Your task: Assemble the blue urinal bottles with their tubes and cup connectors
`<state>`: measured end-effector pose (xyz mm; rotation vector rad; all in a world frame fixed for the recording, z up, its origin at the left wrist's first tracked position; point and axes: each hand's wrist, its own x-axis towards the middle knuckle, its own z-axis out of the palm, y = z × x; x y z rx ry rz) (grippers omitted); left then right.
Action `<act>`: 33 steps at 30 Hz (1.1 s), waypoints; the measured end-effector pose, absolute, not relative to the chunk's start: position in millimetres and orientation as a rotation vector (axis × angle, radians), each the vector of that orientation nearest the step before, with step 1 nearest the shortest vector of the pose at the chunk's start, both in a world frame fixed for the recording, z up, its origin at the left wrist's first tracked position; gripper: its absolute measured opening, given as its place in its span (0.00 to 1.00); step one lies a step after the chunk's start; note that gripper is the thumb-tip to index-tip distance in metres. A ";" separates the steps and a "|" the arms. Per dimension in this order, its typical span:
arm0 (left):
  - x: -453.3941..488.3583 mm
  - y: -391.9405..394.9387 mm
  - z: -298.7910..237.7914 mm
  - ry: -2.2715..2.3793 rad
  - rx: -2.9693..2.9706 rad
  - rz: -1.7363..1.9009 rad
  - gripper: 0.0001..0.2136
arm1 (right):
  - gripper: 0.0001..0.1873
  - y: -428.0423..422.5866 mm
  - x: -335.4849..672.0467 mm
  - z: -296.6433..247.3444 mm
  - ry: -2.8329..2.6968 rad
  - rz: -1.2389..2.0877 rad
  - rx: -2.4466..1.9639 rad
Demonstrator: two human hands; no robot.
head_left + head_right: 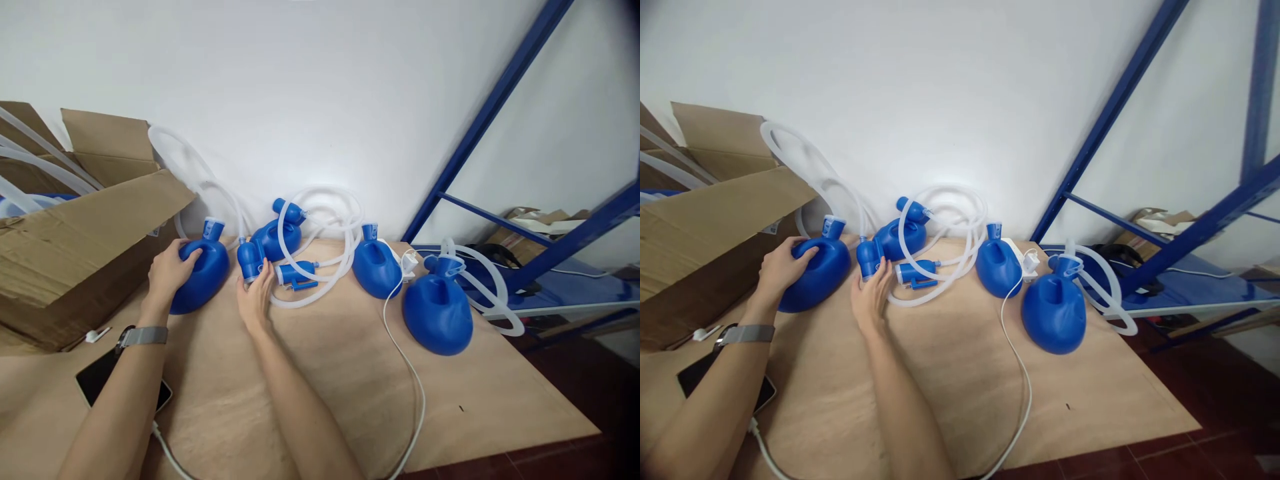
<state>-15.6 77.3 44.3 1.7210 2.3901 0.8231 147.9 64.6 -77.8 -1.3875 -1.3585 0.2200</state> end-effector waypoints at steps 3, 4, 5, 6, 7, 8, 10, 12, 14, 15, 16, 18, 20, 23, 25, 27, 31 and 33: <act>-18.7 77.3 44.1 2.411 1.687 0.851 0.29 | 0.39 66.0 145.3 -75.7 -1.588 0.356 -1.320; -20.2 76.6 44.0 2.435 1.672 0.862 0.29 | 0.39 64.7 145.2 -73.8 -1.688 0.395 -1.276; -21.8 75.5 43.8 2.468 1.655 0.874 0.30 | 0.39 63.0 145.6 -71.4 -1.792 0.425 -1.236; -23.4 74.1 43.6 2.503 1.640 0.887 0.30 | 0.39 61.1 146.5 -68.8 -1.895 0.445 -1.205; -24.9 72.5 43.6 2.532 1.631 0.896 0.30 | 0.39 59.3 147.8 -66.2 -1.989 0.455 -1.182; -26.3 71.0 43.7 2.549 1.633 0.899 0.30 | 0.40 57.8 149.1 -63.9 -2.069 0.462 -1.164; -28.1 68.9 44.7 2.545 1.672 0.887 0.30 | 0.44 56.5 151.6 -60.7 -2.174 0.478 -1.134; -27.6 69.0 46.3 2.501 1.747 0.855 0.32 | 0.50 57.4 153.0 -60.1 -2.226 0.486 -1.098; -23.1 71.7 47.1 2.430 1.888 0.756 0.37 | 0.55 59.5 153.3 -61.3 -2.273 0.486 -1.050; -19.1 73.7 46.6 2.390 1.974 0.673 0.40 | 0.56 60.5 153.2 -62.1 -2.298 0.482 -1.026; -14.0 75.8 45.3 2.350 2.057 0.575 0.43 | 0.56 61.3 153.0 -62.7 -2.325 0.478 -1.003; -1.7 79.5 40.0 2.282 2.168 0.390 0.47 | 0.52 62.0 153.2 -62.6 -2.366 0.456 -0.965; 10.3 81.2 31.9 2.262 2.201 0.325 0.46 | 0.42 61.8 155.9 -61.0 -2.364 0.375 -0.971; 19.2 80.2 19.5 2.281 2.244 0.453 0.41 | 0.22 60.6 171.9 -57.8 -2.326 0.158 -1.049; 17.4 79.1 14.4 2.301 2.248 0.579 0.38 | 0.15 58.9 194.2 -57.1 -2.342 0.060 -1.064; 12.1 78.9 12.7 2.326 2.203 0.670 0.38 | 0.13 56.0 225.1 -58.0 -2.389 0.012 -1.043; 4.9 80.7 14.8 2.344 2.127 0.734 0.38 | 0.15 49.2 293.4 -62.6 -2.386 -0.106 -1.097; 5.9 80.7 16.0 2.334 2.126 0.741 0.39 | 0.17 48.4 319.1 -65.6 -2.330 -0.202 -1.178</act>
